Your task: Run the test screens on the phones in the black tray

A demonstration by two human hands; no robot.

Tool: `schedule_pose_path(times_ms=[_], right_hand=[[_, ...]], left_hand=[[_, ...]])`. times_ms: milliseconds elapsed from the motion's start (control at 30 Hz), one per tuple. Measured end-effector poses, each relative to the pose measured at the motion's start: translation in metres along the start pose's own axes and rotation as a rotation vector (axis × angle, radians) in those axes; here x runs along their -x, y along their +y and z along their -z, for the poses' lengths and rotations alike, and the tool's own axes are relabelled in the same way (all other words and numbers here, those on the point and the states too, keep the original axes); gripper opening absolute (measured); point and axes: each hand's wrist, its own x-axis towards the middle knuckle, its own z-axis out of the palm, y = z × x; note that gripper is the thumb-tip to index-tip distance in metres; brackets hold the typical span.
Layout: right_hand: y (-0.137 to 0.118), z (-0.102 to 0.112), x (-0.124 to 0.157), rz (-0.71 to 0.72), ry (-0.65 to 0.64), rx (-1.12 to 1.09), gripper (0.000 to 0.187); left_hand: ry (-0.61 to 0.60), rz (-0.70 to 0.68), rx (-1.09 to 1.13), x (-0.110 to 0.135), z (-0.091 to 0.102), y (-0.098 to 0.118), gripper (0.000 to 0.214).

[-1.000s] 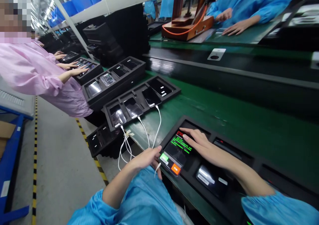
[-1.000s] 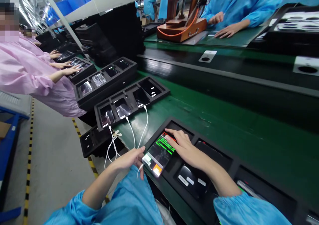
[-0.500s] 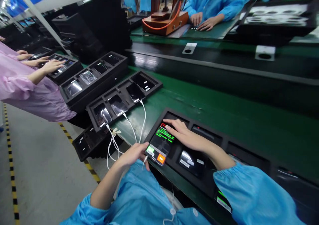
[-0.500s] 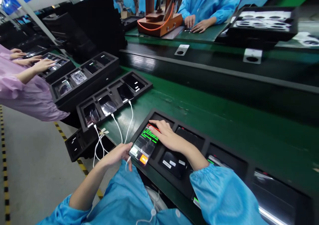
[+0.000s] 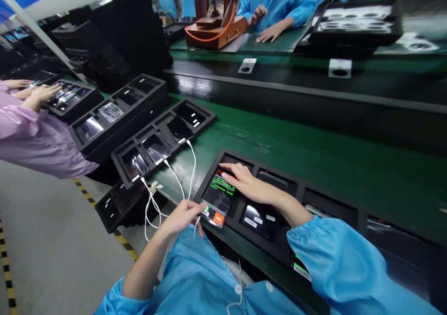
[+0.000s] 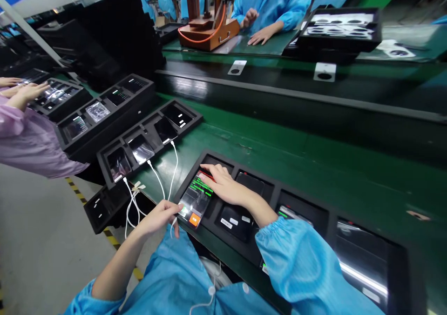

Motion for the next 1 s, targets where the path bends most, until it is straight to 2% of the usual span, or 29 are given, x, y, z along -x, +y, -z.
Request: schedule_pose_path(times_ms=[133, 400, 600, 800, 900, 1000], right_hand=[[-0.001, 0.001, 0.0, 0.003, -0.005, -0.001, 0.076], [-0.001, 0.004, -0.001, 0.019, 0.0, -0.022, 0.073], [-0.001, 0.004, -0.001, 0.022, 0.005, -0.032, 0.068], [0.003, 0.002, -0.001, 0.02, 0.012, -0.041, 0.065], [0.003, -0.001, -0.004, 0.039, 0.051, -0.043, 0.06], [-0.001, -0.003, 0.001, 0.083, 0.131, -0.048, 0.057]], left_hand=[[0.029, 0.007, -0.001, -0.001, -0.001, 0.0, 0.078], [0.015, -0.049, 0.141, 0.007, -0.003, -0.002, 0.081], [-0.023, -0.005, 0.189, 0.025, -0.006, -0.009, 0.073], [-0.046, 0.011, 0.176, 0.03, -0.011, -0.007, 0.064], [-0.003, 0.038, 0.178, 0.03, -0.02, -0.009, 0.063], [0.11, 0.011, 0.156, 0.027, -0.031, -0.017, 0.068]])
